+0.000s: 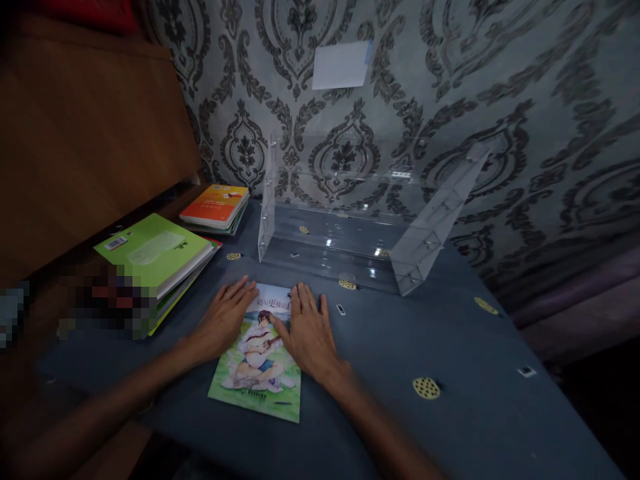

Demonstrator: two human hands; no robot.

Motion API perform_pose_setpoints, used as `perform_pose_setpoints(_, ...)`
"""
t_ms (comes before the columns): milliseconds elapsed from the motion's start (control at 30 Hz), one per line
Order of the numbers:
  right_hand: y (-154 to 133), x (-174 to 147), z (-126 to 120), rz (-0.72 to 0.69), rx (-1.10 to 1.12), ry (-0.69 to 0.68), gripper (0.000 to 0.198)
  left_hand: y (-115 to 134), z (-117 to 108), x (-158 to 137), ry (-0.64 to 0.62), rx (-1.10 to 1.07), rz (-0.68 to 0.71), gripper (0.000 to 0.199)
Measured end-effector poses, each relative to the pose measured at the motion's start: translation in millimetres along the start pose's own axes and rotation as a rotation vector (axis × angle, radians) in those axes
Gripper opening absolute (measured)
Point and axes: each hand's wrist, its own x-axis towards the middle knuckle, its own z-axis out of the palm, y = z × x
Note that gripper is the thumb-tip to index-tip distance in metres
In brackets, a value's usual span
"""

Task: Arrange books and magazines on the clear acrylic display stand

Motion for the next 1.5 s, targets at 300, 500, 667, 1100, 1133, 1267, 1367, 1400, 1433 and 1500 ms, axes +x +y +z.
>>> perform_pose_setpoints(300, 1.8, -0.7, 6.1, -0.034, -0.121, 0.061, 0.075, 27.2, 5.2, 19.4, -0.048, 0.112, 0.152, 0.049)
perform_pose_setpoints(500, 2.4, -1.8, 9.0, -0.043, -0.118, 0.079, 0.075, 33.0, 2.8, 13.1, 0.073, 0.247, -0.023, 0.047)
perform_pose_setpoints(667, 4.5, -0.4, 9.7, -0.032, -0.057, 0.099, 0.071, 30.9, 4.4, 8.4, 0.114, 0.295, -0.112, 0.054)
perform_pose_setpoints(1100, 55.7, 5.0, 4.1, -0.161, 0.509, 0.184, 0.044, 39.5, 2.5, 6.3, 0.041, 0.068, 0.338, 0.034)
perform_pose_setpoints(1133, 54.7, 5.0, 4.4, -0.167, 0.508, 0.184, 0.045, 42.3, 3.1, 5.2, 0.026, 0.042, 0.365, 0.035)
perform_pose_setpoints(1267, 51.8, 5.1, 3.7, -0.166, 0.503, 0.185, 0.043, 48.7, 2.6, -2.5, -0.041, -0.013, 0.437, 0.036)
perform_pose_setpoints(1367, 50.3, 4.7, 2.5, -0.155, 0.489, 0.187, 0.042, 51.6, -1.6, -11.0, -0.103, -0.045, 0.483, 0.037)
perform_pose_setpoints(1400, 49.7, 4.6, 2.3, -0.152, 0.484, 0.185, 0.042, 52.8, -3.3, -14.0, -0.124, -0.056, 0.500, 0.037)
perform_pose_setpoints(1433, 49.2, 4.5, 2.1, -0.151, 0.480, 0.184, 0.042, 54.2, -5.1, -17.0, -0.142, -0.065, 0.517, 0.037)
perform_pose_setpoints(1500, 48.3, 4.6, 1.8, -0.150, 0.476, 0.181, 0.042, 57.0, -8.4, -22.5, -0.175, -0.077, 0.546, 0.036)
